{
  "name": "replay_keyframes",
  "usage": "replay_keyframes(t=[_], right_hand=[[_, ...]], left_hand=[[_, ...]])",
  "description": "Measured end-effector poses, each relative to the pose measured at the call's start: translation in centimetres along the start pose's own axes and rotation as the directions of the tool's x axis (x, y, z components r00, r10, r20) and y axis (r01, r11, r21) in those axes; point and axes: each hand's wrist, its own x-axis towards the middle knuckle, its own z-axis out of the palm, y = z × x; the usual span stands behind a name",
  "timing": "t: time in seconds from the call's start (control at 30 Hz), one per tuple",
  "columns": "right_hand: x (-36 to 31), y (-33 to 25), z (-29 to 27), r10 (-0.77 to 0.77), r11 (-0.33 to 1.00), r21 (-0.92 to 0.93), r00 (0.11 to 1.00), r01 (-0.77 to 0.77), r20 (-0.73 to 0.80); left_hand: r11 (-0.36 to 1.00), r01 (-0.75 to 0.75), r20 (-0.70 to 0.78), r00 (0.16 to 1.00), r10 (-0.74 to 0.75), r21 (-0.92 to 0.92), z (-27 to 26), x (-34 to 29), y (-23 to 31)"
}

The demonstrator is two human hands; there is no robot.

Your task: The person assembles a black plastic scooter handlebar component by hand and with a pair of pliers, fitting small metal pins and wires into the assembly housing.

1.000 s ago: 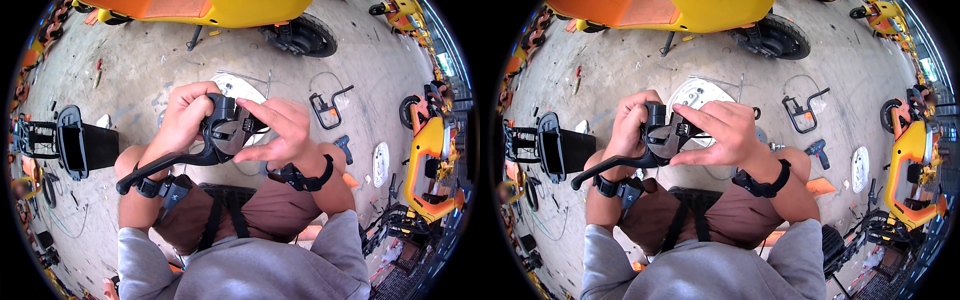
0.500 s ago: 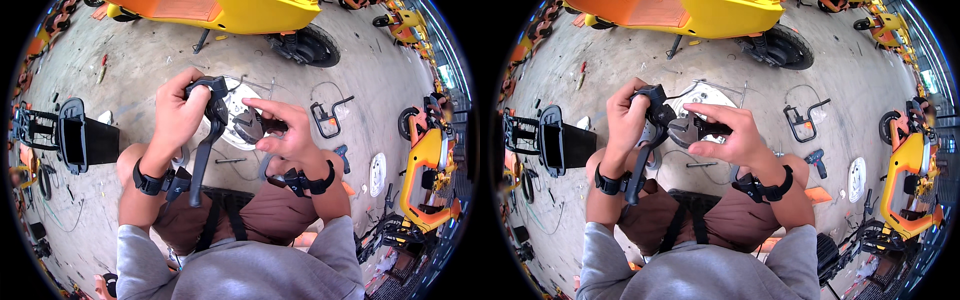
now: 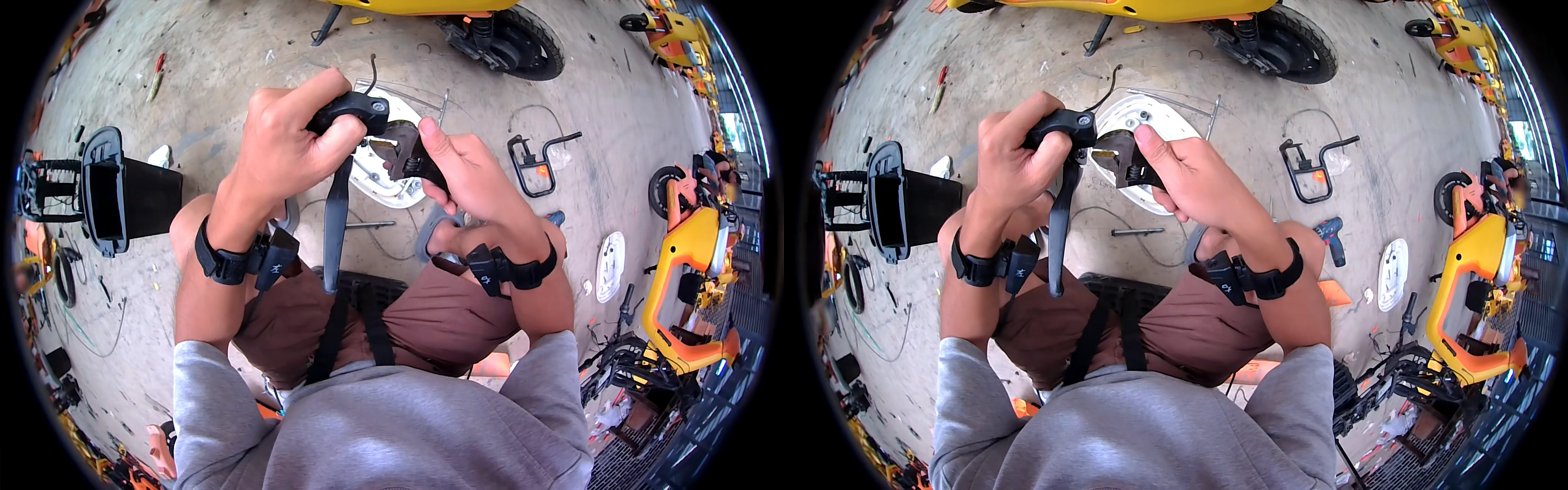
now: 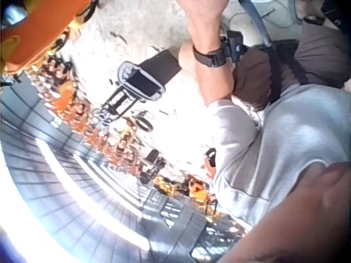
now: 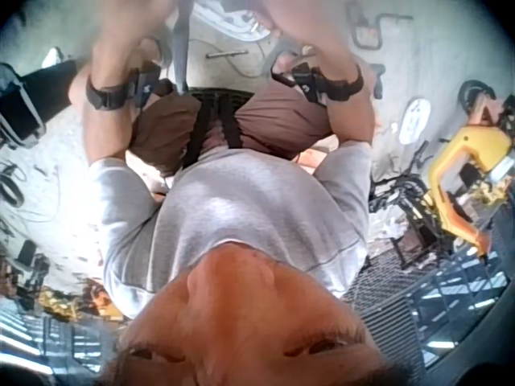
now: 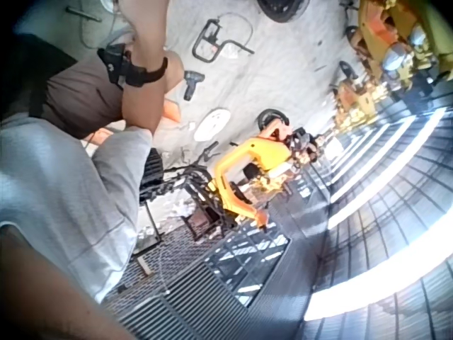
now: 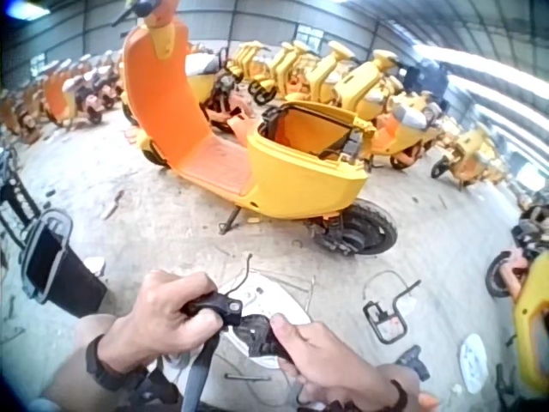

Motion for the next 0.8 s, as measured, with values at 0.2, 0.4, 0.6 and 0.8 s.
replay_keyframes(t=[0.2, 0.4, 0.6, 0.8], right_hand=[[-0.4, -0.9, -0.5, 0.048, 0.998, 0.035, 0.993, -0.052, 0.111], [-0.6, -1.2, 0.3, -0.073, 0.997, 0.023, 0.996, 0.072, 0.046], [0.0, 0.8, 0.2, -0.347, 0.938, 0.045, 0.933, 0.344, 0.093], [0.0, 0.8, 0.5, -0.443, 0.896, 0.055, 0.894, 0.44, 0.068]], left_hand=[[1.0, 0.006, -0.022, 1.0, -0.006, 0.006, 0.3, 0.1, 0.1], [0.997, -0.035, -0.024, 0.999, 0.036, 0.07, 0.4, -0.1, 0.3], [0.991, -0.086, 0.033, 0.996, 0.083, 0.102, 0.3, -0.2, 0.0], [0.994, -0.074, -0.012, 0.997, 0.075, 0.083, 0.7, -0.1, 0.2]])
